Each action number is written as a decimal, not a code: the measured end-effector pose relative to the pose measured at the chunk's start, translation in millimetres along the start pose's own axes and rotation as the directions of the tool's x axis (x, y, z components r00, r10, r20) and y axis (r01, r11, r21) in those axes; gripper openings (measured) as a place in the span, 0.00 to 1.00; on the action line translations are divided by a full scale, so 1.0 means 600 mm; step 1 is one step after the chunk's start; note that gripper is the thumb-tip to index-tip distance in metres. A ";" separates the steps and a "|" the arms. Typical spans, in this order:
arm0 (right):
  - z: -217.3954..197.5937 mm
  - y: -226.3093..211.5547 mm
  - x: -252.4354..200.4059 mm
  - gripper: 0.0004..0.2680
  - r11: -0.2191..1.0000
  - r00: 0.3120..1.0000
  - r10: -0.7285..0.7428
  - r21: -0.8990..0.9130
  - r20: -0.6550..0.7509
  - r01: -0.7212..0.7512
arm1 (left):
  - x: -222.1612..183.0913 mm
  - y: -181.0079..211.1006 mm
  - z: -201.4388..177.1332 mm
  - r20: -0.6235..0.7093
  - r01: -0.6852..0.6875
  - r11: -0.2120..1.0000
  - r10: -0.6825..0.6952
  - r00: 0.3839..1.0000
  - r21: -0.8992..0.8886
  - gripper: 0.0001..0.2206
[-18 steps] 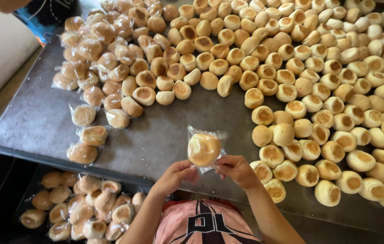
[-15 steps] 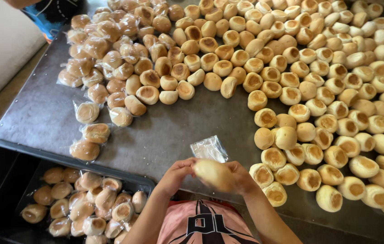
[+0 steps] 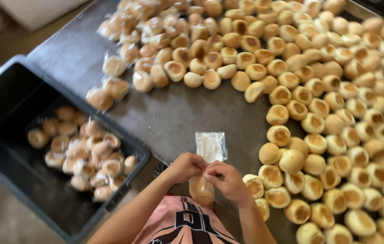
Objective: The person organizes and packs bread rolls into a bin by hand, arranging several bagged rolls in rows inside a black plastic bin.
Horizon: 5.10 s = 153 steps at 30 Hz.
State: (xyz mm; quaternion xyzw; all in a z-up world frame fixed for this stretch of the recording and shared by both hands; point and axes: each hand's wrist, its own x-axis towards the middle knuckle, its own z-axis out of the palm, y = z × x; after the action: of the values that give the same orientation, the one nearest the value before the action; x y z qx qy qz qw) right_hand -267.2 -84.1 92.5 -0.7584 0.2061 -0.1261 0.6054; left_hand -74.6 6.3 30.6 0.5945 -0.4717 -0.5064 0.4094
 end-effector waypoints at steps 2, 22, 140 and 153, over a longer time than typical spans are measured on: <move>0.014 0.006 0.019 0.02 0.960 0.982 -0.188 -0.208 0.003 0.185 | -0.012 0.000 0.018 -0.054 0.052 0.997 -0.055 0.997 -0.057 0.19; 0.127 0.150 -0.028 0.04 0.383 0.794 0.575 0.791 0.200 -0.477 | -0.174 -0.032 0.076 -0.475 0.025 0.737 0.409 0.779 0.675 0.05; 0.324 0.081 0.902 0.32 0.345 0.929 0.356 -0.938 0.103 -0.029 | -0.290 -0.282 -0.098 -0.825 0.684 0.695 -0.508 0.249 -0.221 0.08; 0.415 0.053 0.722 0.23 0.691 0.974 -0.179 -0.687 0.140 0.226 | -0.298 -0.278 -0.100 -0.821 0.649 0.730 -0.495 0.284 -0.215 0.08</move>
State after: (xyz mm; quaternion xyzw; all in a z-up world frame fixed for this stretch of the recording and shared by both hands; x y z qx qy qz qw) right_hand 220.1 -75.4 -22.0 -0.9520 0.1346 -0.0811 0.2628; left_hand 1.3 218.2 -82.4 0.9187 -0.0076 -0.2278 0.3226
